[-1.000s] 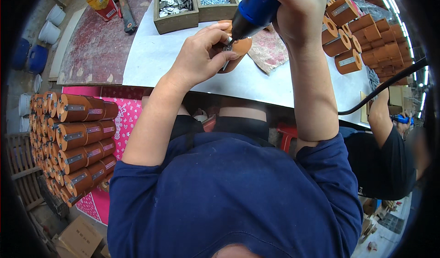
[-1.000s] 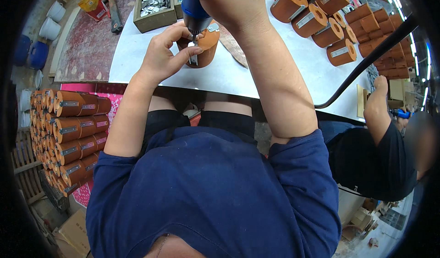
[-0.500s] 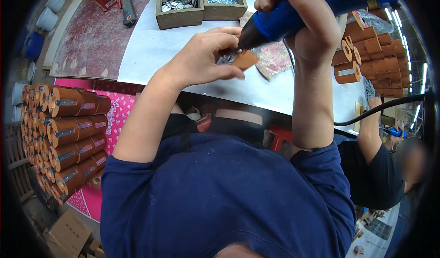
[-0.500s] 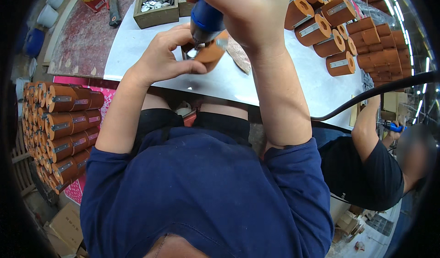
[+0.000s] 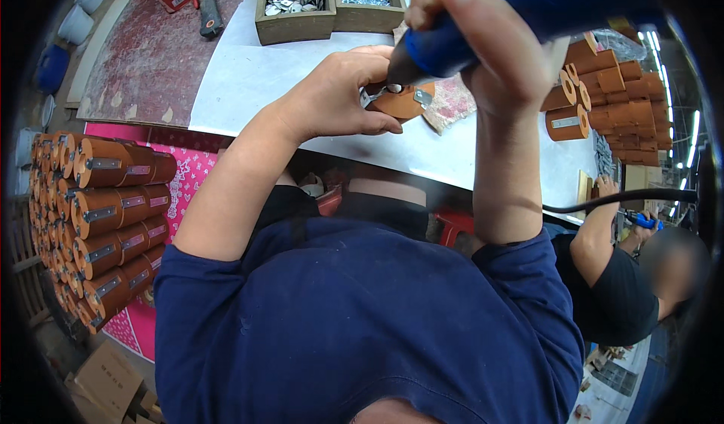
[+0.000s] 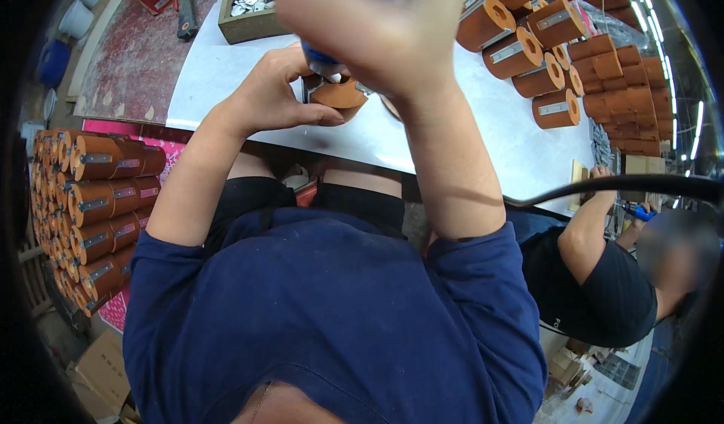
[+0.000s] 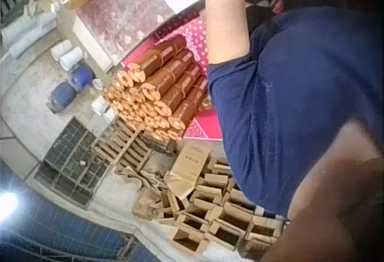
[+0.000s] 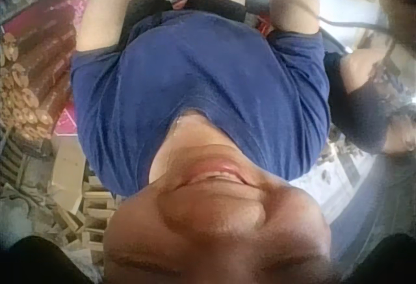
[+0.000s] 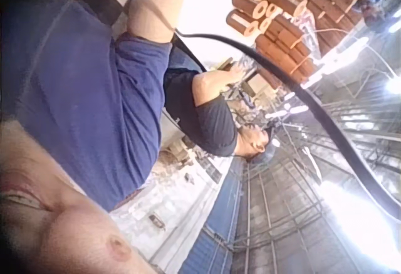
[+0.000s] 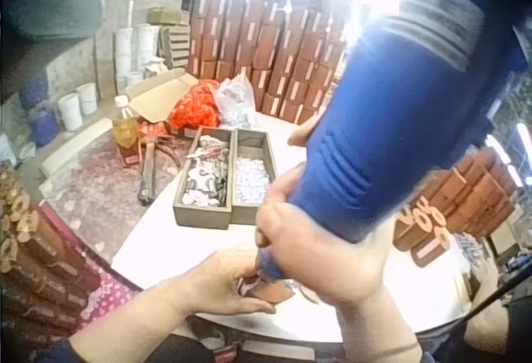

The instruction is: Assembling metal components and brackets into wooden cylindrical objects using an electric screwdriver.

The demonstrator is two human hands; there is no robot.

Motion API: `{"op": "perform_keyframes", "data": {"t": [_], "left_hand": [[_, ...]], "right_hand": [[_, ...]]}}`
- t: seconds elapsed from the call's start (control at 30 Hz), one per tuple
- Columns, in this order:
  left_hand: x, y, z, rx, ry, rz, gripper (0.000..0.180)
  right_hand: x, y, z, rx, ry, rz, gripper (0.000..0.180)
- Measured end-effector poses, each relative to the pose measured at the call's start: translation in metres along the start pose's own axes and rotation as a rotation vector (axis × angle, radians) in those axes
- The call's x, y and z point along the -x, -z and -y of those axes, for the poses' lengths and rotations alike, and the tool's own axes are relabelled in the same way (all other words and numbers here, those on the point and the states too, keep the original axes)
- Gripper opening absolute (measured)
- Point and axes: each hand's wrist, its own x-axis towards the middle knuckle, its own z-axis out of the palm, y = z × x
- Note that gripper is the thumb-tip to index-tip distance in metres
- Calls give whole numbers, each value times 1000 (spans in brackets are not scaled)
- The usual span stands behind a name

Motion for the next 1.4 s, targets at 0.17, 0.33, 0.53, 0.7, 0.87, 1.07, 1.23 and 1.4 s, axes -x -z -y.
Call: {"op": "perform_keyframes", "data": {"t": [0.17,0.33,0.53,0.7,0.87,1.07,1.23,1.4], "left_hand": [[-1,1,-8,89,144,35,43],[-2,-8,4,25,68,9,44],[8,-25,13,248,83,-416,57],[16,-34,8,-133,176,-245,64],[21,-32,-6,-220,206,-249,41],[98,8,-54,-259,249,-463,40],[205,67,-117,-664,460,-712,45],[324,82,-177,-1006,1031,-1029,46]], "right_hand": [[-2,11,-19,-55,112,147,48],[2,34,-19,138,215,218,31],[26,87,-1,-377,214,-194,23],[48,107,22,-452,260,-219,26],[55,126,17,-775,111,10,25],[54,111,18,-426,275,-247,31],[46,126,5,-439,278,-185,29],[43,101,-4,-426,206,-196,32]]}}
